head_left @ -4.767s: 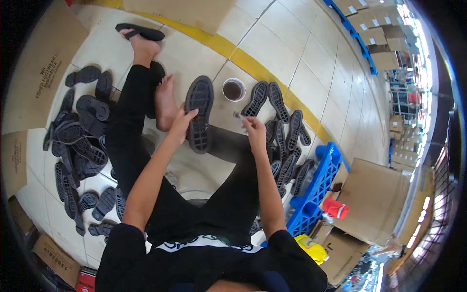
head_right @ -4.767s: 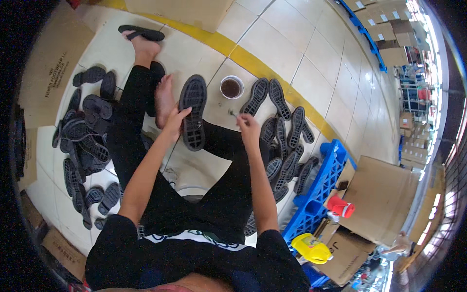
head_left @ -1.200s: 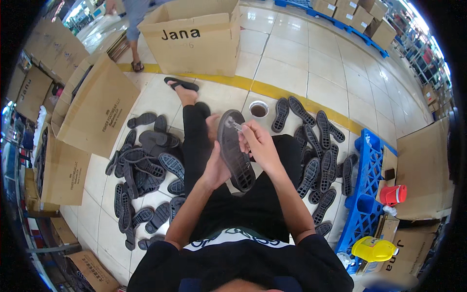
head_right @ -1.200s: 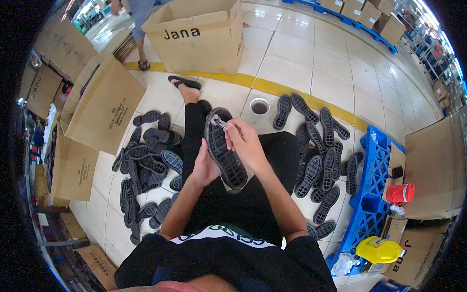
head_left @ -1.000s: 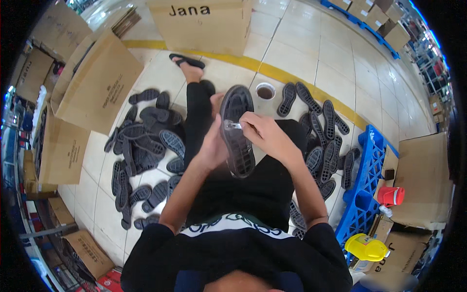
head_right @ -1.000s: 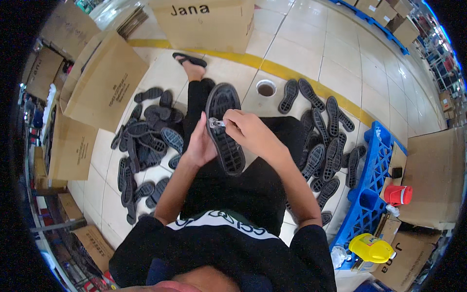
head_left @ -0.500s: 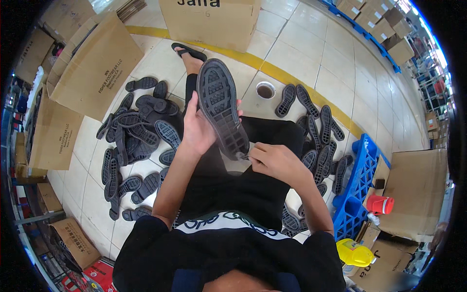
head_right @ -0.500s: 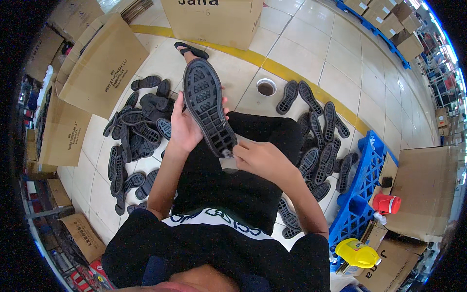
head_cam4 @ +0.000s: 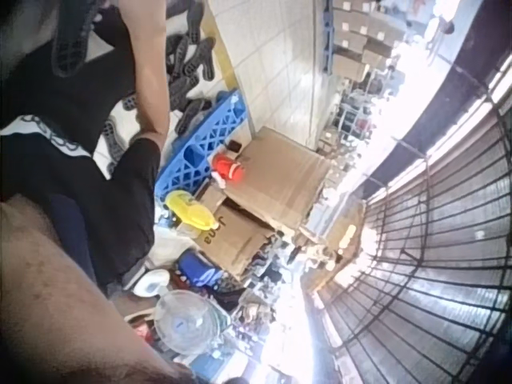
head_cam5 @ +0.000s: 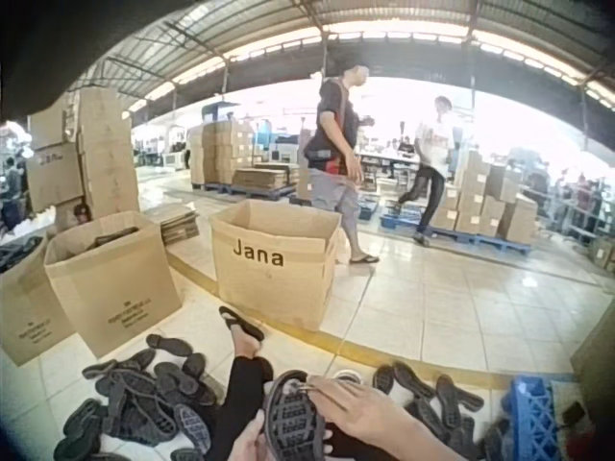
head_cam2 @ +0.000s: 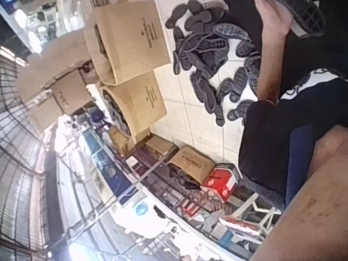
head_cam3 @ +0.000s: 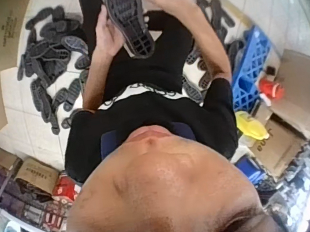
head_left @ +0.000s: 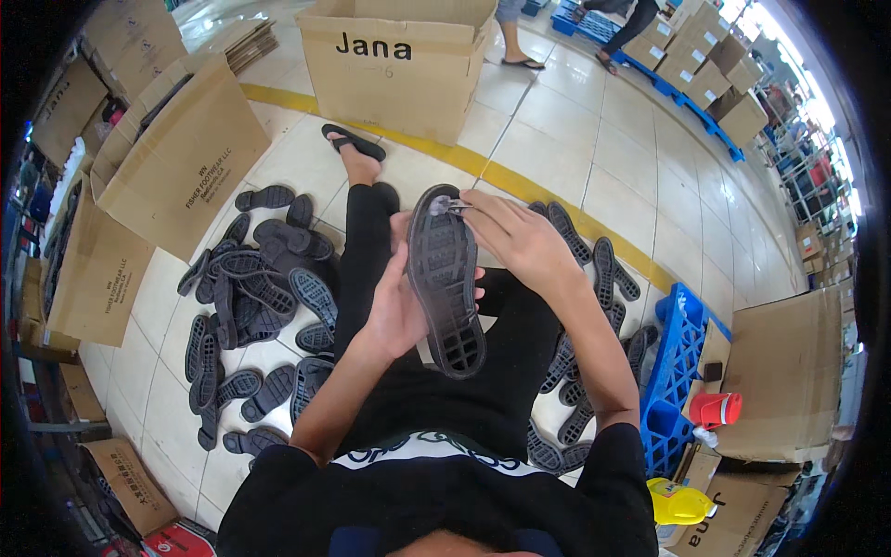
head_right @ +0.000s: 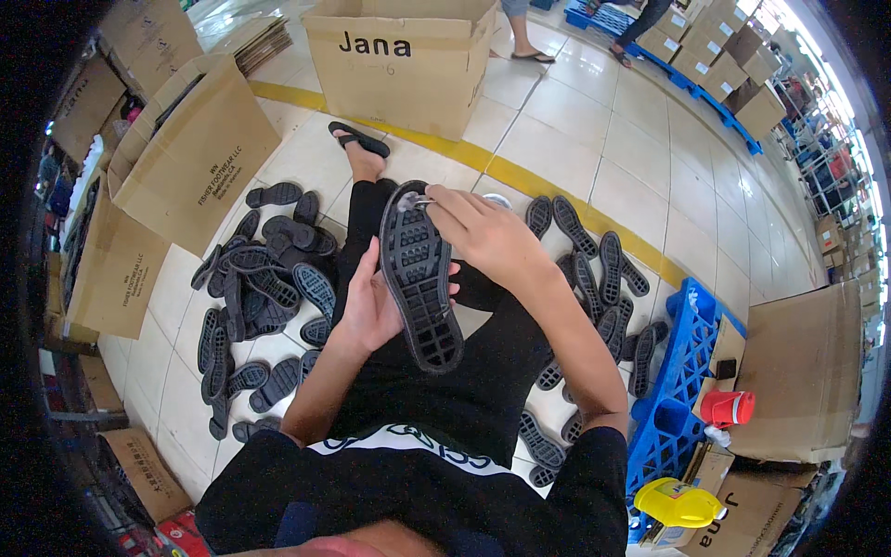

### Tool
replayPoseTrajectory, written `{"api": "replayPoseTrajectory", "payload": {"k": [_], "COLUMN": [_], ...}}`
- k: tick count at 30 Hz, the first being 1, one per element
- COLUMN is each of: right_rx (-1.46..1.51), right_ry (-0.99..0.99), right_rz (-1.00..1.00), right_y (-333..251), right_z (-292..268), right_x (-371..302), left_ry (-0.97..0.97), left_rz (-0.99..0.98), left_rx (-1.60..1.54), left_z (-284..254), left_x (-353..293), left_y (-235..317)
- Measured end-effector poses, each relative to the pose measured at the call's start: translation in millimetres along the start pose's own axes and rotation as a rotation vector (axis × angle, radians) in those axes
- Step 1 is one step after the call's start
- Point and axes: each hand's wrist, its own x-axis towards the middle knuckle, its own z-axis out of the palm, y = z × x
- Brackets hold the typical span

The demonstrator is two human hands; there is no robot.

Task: Applying liquid adhesive to the underside of black shoe soles using a small brush.

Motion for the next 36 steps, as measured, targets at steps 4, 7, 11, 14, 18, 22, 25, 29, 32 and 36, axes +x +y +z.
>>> {"api": "replayPoseTrajectory", "payload": {"k": [4,7,11,14,18,22,25,29,32,36], "right_rx": [-0.047,-0.148,-0.278,-0.369,-0.357,-0.217,-0.089,-0.151,-0.153,-0.058], "right_ry": [-0.044,-0.058,-0.044,-0.085,-0.201,-0.25,-0.32,-0.302,-0.359,-0.401], "right_rz": [-0.067,-0.099,-0.073,-0.033,0.066,0.239,0.281,0.116,-0.033,-0.032], "right_y": [2,2,4,2,-3,-20,-37,-50,-54,-58], "right_z": [-3,-5,-1,2,13,24,24,9,2,4], "right_x": [2,5,5,3,-5,-18,-27,-33,-39,-52], "left_ry": [0.016,0.057,0.061,0.054,0.07,0.077,0.169,0.077,0.053,0.102], "left_rz": [-0.012,-0.012,0.001,0.01,0.059,0.052,0.216,0.155,0.204,0.295], "left_rx": [0.036,0.018,0.004,-0.004,-0.004,-0.03,-0.006,-0.045,-0.043,-0.081], "left_z": [7,10,10,7,4,-2,-17,-15,-17,-15], "left_x": [0,-1,-1,0,3,5,14,14,15,16], "left_y": [0,0,-1,-2,-3,1,0,14,23,34]}}
